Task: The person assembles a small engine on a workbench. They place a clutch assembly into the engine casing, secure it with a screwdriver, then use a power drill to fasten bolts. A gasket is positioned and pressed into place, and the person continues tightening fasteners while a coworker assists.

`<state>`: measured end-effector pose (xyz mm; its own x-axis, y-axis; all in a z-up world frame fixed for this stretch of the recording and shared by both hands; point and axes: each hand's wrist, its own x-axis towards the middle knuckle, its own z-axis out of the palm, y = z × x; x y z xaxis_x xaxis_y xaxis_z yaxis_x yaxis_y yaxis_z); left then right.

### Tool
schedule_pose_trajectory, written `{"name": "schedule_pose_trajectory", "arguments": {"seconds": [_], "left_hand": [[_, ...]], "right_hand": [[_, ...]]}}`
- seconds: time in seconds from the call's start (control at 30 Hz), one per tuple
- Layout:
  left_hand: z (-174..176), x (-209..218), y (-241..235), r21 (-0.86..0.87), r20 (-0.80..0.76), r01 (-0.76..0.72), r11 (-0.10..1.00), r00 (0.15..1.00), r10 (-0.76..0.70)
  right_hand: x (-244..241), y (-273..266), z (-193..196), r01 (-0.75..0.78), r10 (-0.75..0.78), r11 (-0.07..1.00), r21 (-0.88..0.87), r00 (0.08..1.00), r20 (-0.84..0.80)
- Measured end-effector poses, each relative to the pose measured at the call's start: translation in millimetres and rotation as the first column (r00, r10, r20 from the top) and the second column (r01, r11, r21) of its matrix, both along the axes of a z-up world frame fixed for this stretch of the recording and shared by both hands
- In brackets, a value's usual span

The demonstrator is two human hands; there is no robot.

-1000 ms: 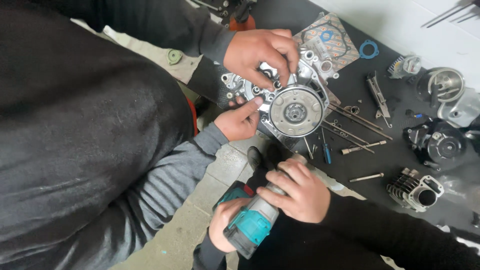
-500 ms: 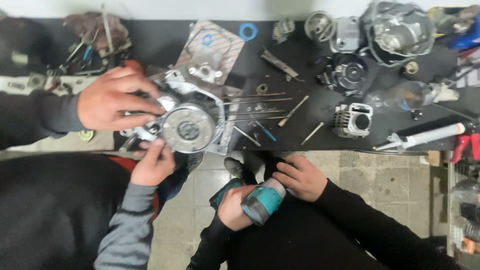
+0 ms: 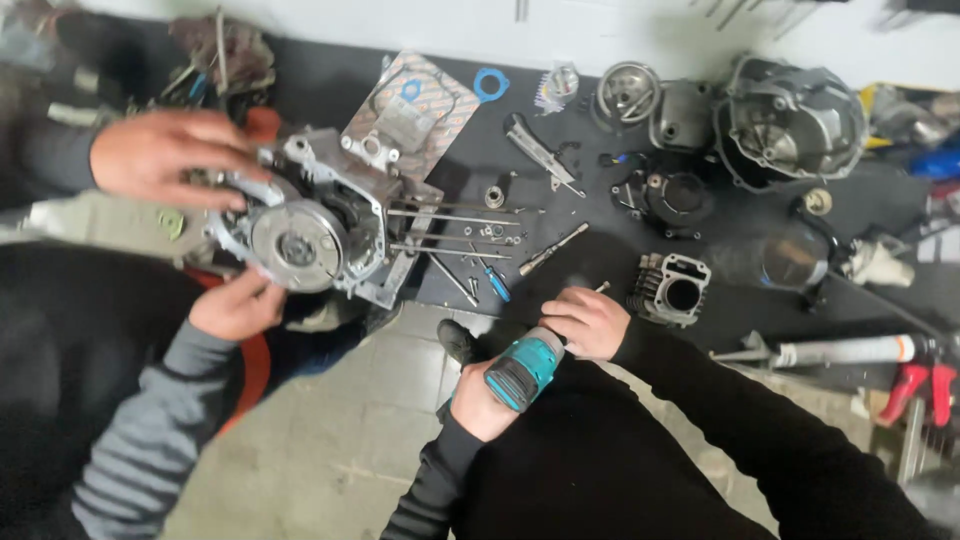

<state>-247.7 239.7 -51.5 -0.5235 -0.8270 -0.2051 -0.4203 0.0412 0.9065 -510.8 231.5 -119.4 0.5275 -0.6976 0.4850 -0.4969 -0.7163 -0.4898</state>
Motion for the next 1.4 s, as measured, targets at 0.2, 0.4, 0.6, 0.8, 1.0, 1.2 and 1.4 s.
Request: {"name": "schedule_pose_trajectory", "arguments": {"seconds": [0.2, 0.4, 0.6, 0.8, 1.0, 1.2, 1.4], "left_hand": [[-26.3, -5.6, 34.0, -0.045, -0.071, -0.153, 0.987, 0.986, 0.150], [-124.5, 17.0, 60.6, -0.272, 0.115, -0.204, 0.940, 0.963, 0.242], [-120.1, -76.8, 3.7, -0.435, -0.046, -0.245, 0.866, 0.967, 0.251], [-174.9, -143.7, -51.4, 0.203, -0.672, -0.116, 0.972, 0.706, 0.224], [-170.3, -153.3, -76.5, -0.251, -0.312, -0.096, 0.963, 0.950, 0.014], [-167.7, -162.5, -62.0, -0.378, -0.265, 0.027, 0.926, 0.955, -0.136], [-203.2, -181.2, -64.2, -0.459, -0.290, 0.139, 0.878, 0.910, -0.295]], "right_hand": [[-59.7, -29.7, -25.3, -0.130, 0.067, 0.972, -0.194, 0.951, -0.301], [-109.1, -58.0, -50.9, 0.083, 0.012, 0.978, 0.190, 0.892, -0.452], [-119.6, -65.3, -131.8, 0.179, 0.070, 0.952, 0.250, 0.666, -0.742], [-129.8, -50.8, -119.5, 0.318, -0.056, 0.920, 0.229, 0.684, -0.727], [-132.0, -25.8, -51.6, 0.432, -0.329, 0.895, 0.115, 0.810, -0.485], [-136.1, -0.2, -70.9, 0.511, -0.392, 0.825, 0.242, 0.825, -0.407], [-119.8, 5.8, -80.4, 0.245, -0.242, 0.902, 0.356, 0.969, -0.053]]}}
